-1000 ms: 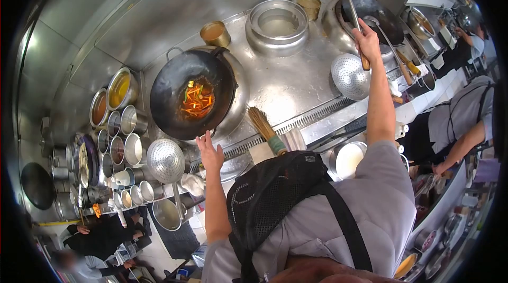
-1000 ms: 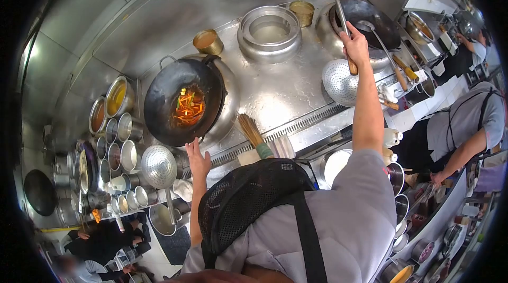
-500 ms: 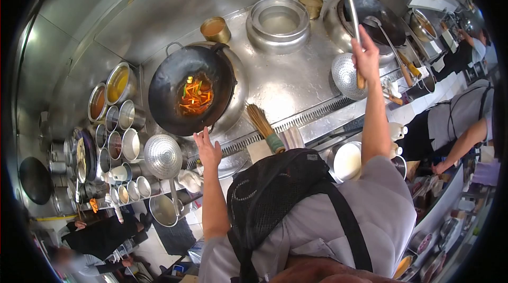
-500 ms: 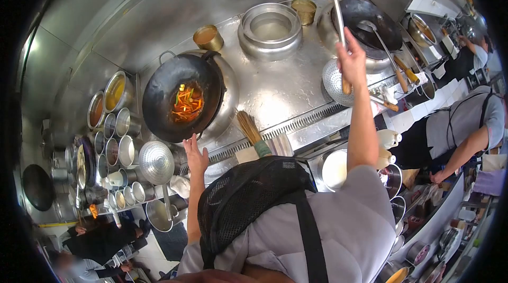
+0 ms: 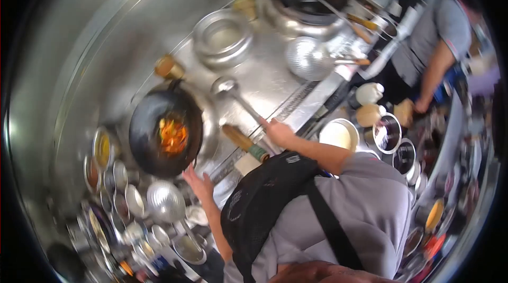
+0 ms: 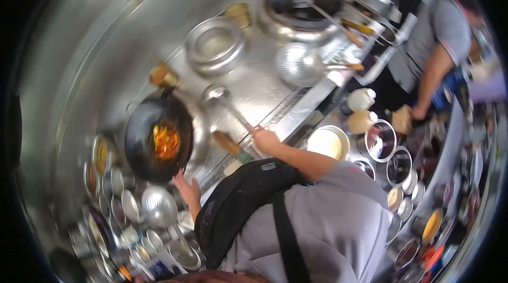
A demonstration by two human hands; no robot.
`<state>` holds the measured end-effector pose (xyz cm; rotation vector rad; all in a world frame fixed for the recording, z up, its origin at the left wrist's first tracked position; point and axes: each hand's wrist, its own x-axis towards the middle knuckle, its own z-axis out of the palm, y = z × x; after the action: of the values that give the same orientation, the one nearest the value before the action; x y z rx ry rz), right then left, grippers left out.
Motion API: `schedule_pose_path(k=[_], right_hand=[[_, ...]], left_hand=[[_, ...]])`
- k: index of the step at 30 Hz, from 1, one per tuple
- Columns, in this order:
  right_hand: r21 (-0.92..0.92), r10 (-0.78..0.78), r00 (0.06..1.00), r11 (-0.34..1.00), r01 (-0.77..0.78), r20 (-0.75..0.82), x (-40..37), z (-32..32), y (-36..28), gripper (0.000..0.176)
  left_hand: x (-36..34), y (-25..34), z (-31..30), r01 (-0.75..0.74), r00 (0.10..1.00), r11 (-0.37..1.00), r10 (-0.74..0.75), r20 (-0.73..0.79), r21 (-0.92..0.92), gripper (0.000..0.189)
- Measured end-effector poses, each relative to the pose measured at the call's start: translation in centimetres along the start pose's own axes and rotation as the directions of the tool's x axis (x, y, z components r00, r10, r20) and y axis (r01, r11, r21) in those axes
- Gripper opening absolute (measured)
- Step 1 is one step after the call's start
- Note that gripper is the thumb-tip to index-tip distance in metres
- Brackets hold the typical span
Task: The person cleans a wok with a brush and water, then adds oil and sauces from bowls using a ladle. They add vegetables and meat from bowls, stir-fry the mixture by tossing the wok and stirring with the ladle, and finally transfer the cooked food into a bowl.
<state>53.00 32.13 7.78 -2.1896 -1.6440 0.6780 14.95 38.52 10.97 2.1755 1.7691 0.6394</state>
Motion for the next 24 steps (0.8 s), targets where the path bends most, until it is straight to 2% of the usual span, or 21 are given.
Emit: schedule_pose_path(k=[1,4,5,6,8,9,10,12,13,15,17,18,20,21,22,24], right_hand=[[0.032,-0.042,0.996,0.998,0.045,-0.076,-0.7,1.3,0.3,0.075],[0.085,0.025,0.995,0.996,-0.034,0.102,-1.3,0.6,-1.3,0.085],[0.092,0.026,0.994,0.995,-0.036,0.106,-1.6,0.4,-1.7,0.083],[0.11,0.067,0.996,0.991,-0.074,0.066,-1.9,0.4,-1.6,0.083],[0.094,-0.04,0.998,0.995,0.035,0.054,-2.8,0.1,-1.1,0.081],[0.089,-0.017,0.992,0.996,0.006,0.128,-3.6,-0.3,-0.9,0.071],[0.099,0.005,0.994,0.995,-0.016,0.109,-4.0,0.0,0.0,0.071],[0.016,-0.138,0.983,0.99,0.137,0.124,-4.5,2.2,1.7,0.06],[0.116,-0.007,0.993,0.993,-0.007,0.121,-4.9,2.4,1.6,0.052],[0.078,0.005,0.998,0.997,-0.01,0.07,-5.9,2.5,1.4,0.052],[0.046,0.016,0.999,0.999,-0.014,-0.038,-7.5,2.2,0.9,0.048],[0.034,0.02,0.999,0.999,-0.019,-0.039,-8.6,2.1,0.7,0.048],[0.099,0.044,0.994,0.995,-0.034,-0.103,-10.6,1.5,0.3,0.047],[0.095,0.06,0.991,0.994,-0.049,-0.117,-11.7,1.4,0.1,0.046],[0.084,0.047,0.994,0.996,-0.038,-0.099,-12.9,1.6,-0.5,0.046],[0.194,0.109,0.973,0.979,-0.07,-0.203,-15.8,2.4,-1.5,0.042]], left_hand=[[-0.2,-0.2,0.0,-0.022,1.0,1.0,0.022,0.009,0.007,0.075],[-0.2,-1.4,0.0,-0.044,0.998,0.999,0.045,0.034,-0.029,0.072],[-0.2,-0.9,-0.2,-0.035,0.999,0.999,0.034,0.038,0.014,0.073],[0.0,-1.4,0.0,-0.094,0.994,0.996,0.093,0.054,0.007,0.073],[0.4,-2.5,0.1,-0.093,0.994,0.996,0.093,0.051,-0.008,0.074],[0.7,-3.0,0.2,-0.129,0.99,0.992,0.13,0.059,-0.011,0.074],[0.8,-3.3,0.3,-0.117,0.99,0.993,0.117,0.075,-0.002,0.074],[1.0,-4.0,0.4,-0.125,0.988,0.992,0.123,0.096,0.01,0.074],[1.2,-4.3,0.6,-0.129,0.987,0.992,0.127,0.101,0.014,0.073],[0.9,-5.2,0.4,-0.13,0.986,0.991,0.128,0.103,0.013,0.072],[-0.1,-5.0,0.0,-0.258,0.965,0.961,0.26,0.008,-0.095,0.066],[-0.9,-5.1,-0.5,-0.258,0.966,0.96,0.26,0.007,-0.107,0.066],[-3.0,-5.2,-1.8,-0.196,0.98,0.973,0.19,-0.052,-0.123,0.059],[-4.7,-5.2,-1.7,-0.092,0.992,0.969,0.069,-0.106,-0.23,0.037],[-6.3,-6.4,-1.8,-0.07,0.993,0.97,0.045,-0.109,-0.231,0.037],[-10.3,-9.9,-1.1,0.163,0.986,0.833,-0.117,0.119,-0.529,0.02]])
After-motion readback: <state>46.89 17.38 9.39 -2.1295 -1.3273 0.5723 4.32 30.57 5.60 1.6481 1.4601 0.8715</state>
